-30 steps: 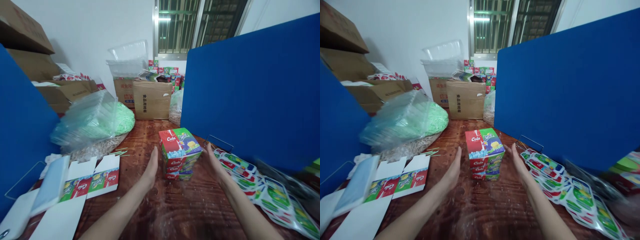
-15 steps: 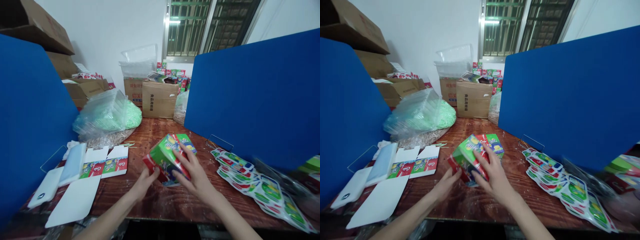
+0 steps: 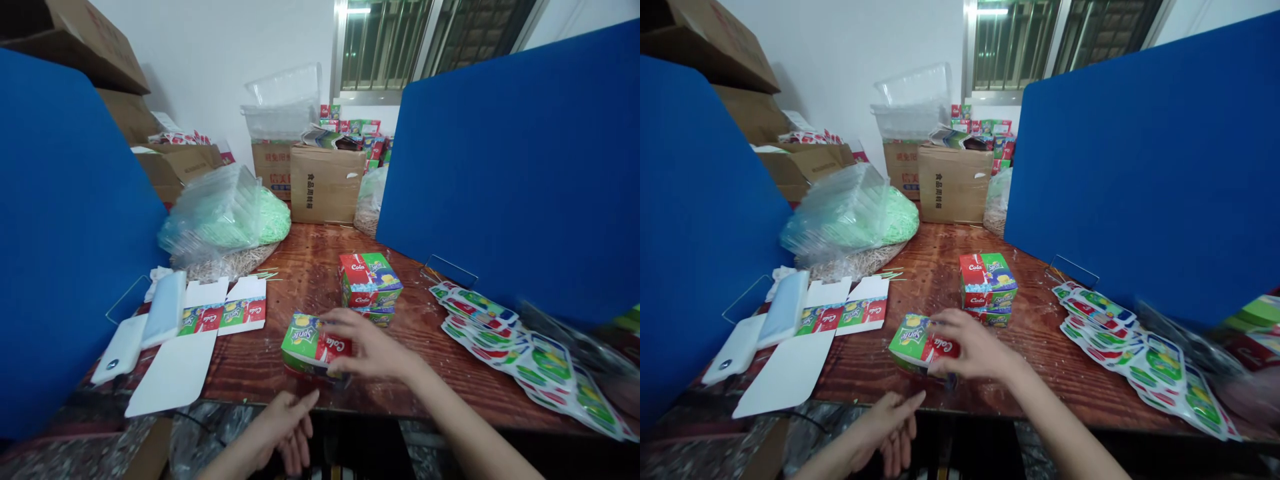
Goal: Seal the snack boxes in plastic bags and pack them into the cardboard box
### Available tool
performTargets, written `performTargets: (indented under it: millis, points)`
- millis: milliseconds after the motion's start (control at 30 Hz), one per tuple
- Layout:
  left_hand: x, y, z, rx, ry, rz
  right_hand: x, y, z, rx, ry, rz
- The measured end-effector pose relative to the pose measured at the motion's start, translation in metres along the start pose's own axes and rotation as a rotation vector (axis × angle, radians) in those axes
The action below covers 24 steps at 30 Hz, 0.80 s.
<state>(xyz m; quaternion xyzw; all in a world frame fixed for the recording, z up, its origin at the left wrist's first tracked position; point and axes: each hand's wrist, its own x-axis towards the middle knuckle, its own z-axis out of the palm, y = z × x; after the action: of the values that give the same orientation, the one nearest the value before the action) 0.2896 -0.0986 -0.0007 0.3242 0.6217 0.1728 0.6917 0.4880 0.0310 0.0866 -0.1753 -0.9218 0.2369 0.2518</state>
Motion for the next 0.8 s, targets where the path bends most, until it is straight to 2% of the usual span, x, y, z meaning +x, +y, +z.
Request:
performTargets:
  millis: [67, 133, 167, 200, 233, 267, 300, 333, 367, 433, 500, 600, 700, 800]
  points:
    - [-0.018, 0.010, -0.003, 0.230, 0.088, 0.184, 0.000, 0.015, -0.024, 0.022, 0.351, 0.126]
    - [-0.035, 0.033, -0.007, 0.338, 0.263, 0.527, -0.002, 0.041, -0.048, -0.045, 0.762, 0.389]
    - [-0.041, 0.051, -0.009, 0.349, 0.345, 0.703, -0.003, 0.057, -0.058, -0.090, 0.884, 0.558]
    - [-0.043, 0.071, -0.011, 0.334, 0.419, 0.829, -0.004, 0.072, -0.066, -0.100, 0.912, 0.742]
    - [-0.041, 0.095, -0.013, 0.299, 0.475, 0.921, -0.005, 0.085, -0.071, -0.041, 0.865, 0.906]
    - [-0.034, 0.119, -0.014, 0.247, 0.496, 0.985, -0.006, 0.096, -0.074, 0.068, 0.763, 1.026]
    - [-0.023, 0.144, -0.014, 0.179, 0.466, 1.000, -0.006, 0.105, -0.074, 0.200, 0.653, 1.092]
    - [-0.009, 0.167, -0.013, 0.090, 0.433, 0.953, -0.007, 0.111, -0.072, 0.321, 0.568, 1.104]
    - [0.006, 0.188, -0.011, 0.021, 0.410, 0.843, -0.007, 0.114, -0.069, 0.408, 0.522, 1.078]
    - [0.035, 0.220, -0.003, -0.053, 0.244, 0.551, -0.007, 0.113, -0.062, 0.485, 0.539, 1.008]
    - [0.054, 0.236, 0.007, -0.097, 0.058, 0.401, -0.006, 0.108, -0.058, 0.528, 0.600, 0.970]
    - [0.055, 0.237, 0.022, -0.179, -0.094, 0.402, -0.009, 0.097, -0.060, 0.605, 0.630, 0.916]
    - [0.035, 0.225, 0.034, -0.325, -0.175, 0.408, -0.021, 0.080, -0.073, 0.538, 0.585, 0.798]
    - [0.009, 0.212, 0.051, -0.493, -0.279, 0.388, -0.049, 0.055, -0.093, 0.372, 0.569, 0.722]
